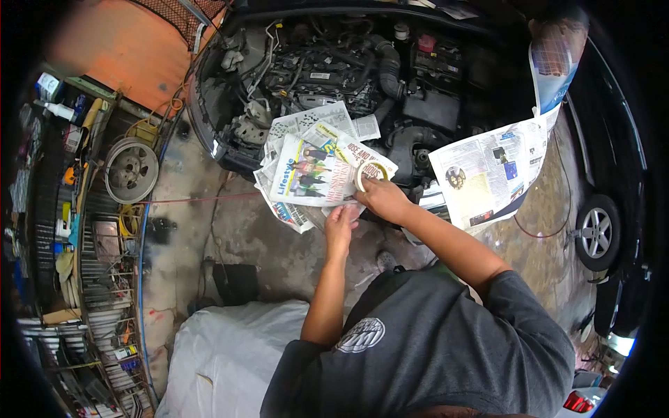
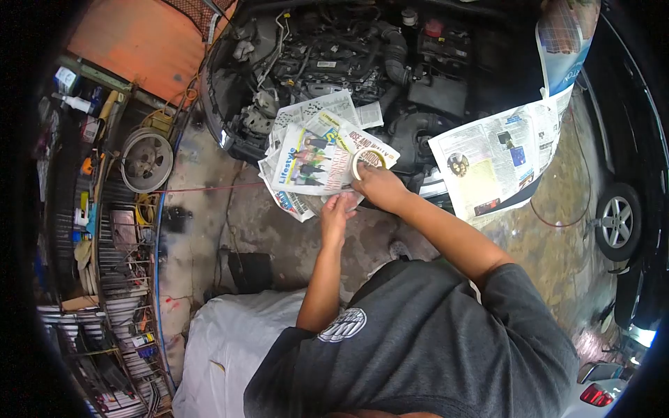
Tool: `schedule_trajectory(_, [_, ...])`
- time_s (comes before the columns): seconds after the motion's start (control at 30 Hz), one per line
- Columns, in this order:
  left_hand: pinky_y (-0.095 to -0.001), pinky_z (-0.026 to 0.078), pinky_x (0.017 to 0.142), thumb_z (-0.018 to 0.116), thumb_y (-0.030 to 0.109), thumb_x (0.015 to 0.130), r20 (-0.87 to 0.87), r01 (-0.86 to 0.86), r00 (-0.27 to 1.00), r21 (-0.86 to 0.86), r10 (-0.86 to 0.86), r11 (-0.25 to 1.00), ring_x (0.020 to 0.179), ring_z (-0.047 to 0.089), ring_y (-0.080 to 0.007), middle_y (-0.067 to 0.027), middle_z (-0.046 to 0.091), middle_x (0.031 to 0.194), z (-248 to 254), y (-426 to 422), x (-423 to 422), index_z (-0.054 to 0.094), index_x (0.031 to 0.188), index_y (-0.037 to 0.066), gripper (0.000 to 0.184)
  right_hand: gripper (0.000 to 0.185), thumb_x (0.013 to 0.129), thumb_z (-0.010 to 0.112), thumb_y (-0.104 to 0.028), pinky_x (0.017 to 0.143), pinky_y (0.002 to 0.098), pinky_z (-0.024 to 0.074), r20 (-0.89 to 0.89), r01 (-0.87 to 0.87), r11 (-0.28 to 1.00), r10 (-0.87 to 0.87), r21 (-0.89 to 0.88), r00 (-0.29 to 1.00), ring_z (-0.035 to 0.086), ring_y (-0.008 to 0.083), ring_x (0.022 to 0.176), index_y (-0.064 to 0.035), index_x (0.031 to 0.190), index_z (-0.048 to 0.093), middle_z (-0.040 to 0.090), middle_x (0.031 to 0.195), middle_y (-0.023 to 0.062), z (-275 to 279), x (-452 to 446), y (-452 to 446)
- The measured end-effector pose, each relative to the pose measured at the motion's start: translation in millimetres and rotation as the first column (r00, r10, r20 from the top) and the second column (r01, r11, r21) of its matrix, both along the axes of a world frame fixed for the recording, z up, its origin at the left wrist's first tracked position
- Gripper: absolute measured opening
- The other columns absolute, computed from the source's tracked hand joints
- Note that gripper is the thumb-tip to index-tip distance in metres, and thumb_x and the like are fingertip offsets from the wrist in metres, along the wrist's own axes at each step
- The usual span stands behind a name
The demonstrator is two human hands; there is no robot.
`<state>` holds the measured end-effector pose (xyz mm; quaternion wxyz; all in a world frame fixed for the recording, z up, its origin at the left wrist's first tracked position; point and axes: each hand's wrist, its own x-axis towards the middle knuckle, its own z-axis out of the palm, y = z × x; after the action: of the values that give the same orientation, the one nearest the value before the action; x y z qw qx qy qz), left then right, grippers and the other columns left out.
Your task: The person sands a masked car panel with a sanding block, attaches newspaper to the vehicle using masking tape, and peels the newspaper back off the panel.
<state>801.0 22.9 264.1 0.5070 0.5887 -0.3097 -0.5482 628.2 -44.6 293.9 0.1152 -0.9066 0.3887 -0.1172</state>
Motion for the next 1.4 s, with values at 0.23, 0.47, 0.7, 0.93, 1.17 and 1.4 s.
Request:
schedule_trajectory(0.23, [-0.0353, 0.052, 0.073, 0.06, 0.025, 0.1, 0.556, -0.079, 0.775, -0.385, 0.299, 0.92, 0.082, 0.07, -0.0232, -0.0122, 0.075, 0.093, 3, -136, 155, 0.072, 0.098, 0.002, 0.026, 0.02, 0.091, 0.058, -0.017, 0.09, 0.0428, 0.0566, -0.12, 0.077, 0.994, -0.086, -0.077, 0.989, 0.068, 0.0306, 0.112, -0.011, 0.104, 0.072, 0.057, 0.141, 0.0275, -25, -5, 6])
schedule_trajectory(0.47, [-0.0494, 0.053, 0.092, 0.061, 0.028, 0.092, 0.955, 0.065, 0.269, 0.111, -0.125, 0.992, 0.107, 0.068, -0.045, -0.0268, 0.072, 0.108, -83, -318, 284, 0.073, 0.107, -0.001, 0.035, 0.026, 0.092, 0.056, -0.015, 0.091, 0.0456, 0.0563, -0.192, 0.101, 0.995, -0.1, -0.007, 0.976, 0.067, 0.0336, 0.114, -0.0072, 0.113, 0.07, 0.054, 0.144, 0.0297, -11, 1, 6])
schedule_trajectory(0.7, [-0.0451, 0.05, 0.098, 0.079, 0.017, 0.082, 0.599, -0.135, 0.793, -0.001, 0.109, 0.991, 0.118, 0.065, -0.0368, -0.0234, 0.069, 0.126, -47, -331, 242, 0.066, 0.119, -0.008, 0.047, 0.026, 0.091, 0.058, -0.015, 0.09, 0.0429, 0.0556, -0.204, 0.131, 0.991, -0.123, 0.029, 0.971, 0.066, 0.0326, 0.115, -0.0061, 0.113, 0.07, 0.055, 0.142, 0.0302, -6, 2, 8])
schedule_trajectory(0.93, [-0.0294, 0.045, 0.078, 0.073, 0.006, 0.091, 0.379, 0.099, 0.925, -0.268, 0.01, 0.958, 0.084, 0.055, -0.0123, -0.0007, 0.063, 0.092, 20, -375, 231, 0.065, 0.096, 0.003, 0.01, 0.03, 0.091, 0.06, -0.016, 0.09, 0.0453, 0.0552, -0.212, 0.234, 0.972, -0.229, -0.002, 0.95, 0.066, 0.0347, 0.115, -0.0048, 0.116, 0.07, 0.057, 0.139, 0.029, -13, 14, 12])
schedule_trajectory(1.17, [-0.0251, 0.046, 0.079, 0.07, 0.015, 0.099, 0.426, 0.189, 0.898, -0.595, 0.108, 0.781, 0.085, 0.058, -0.0085, -0.0009, 0.068, 0.094, 265, -311, 191, 0.069, 0.107, 0.002, 0.016, 0.032, 0.092, 0.061, -0.015, 0.087, 0.0454, 0.0563, -0.287, 0.325, 0.944, -0.297, 0.053, 0.911, 0.065, 0.0355, 0.118, -0.0034, 0.121, 0.069, 0.058, 0.138, 0.0282, -6, 20, 4])
schedule_trajectory(1.4, [-0.0302, 0.05, 0.094, 0.065, -0.007, 0.091, 0.333, 0.163, 0.928, -0.765, 0.165, 0.624, 0.104, 0.062, -0.0158, -0.0112, 0.066, 0.119, 322, -210, 126, 0.049, 0.142, -0.002, 0.053, 0.047, 0.09, 0.066, -0.02, 0.085, 0.0433, 0.057, -0.234, 0.325, 0.933, -0.285, 0.155, 0.93, 0.067, 0.0361, 0.114, -0.0019, 0.133, 0.061, 0.055, 0.139, 0.0297, -6, 12, 7])
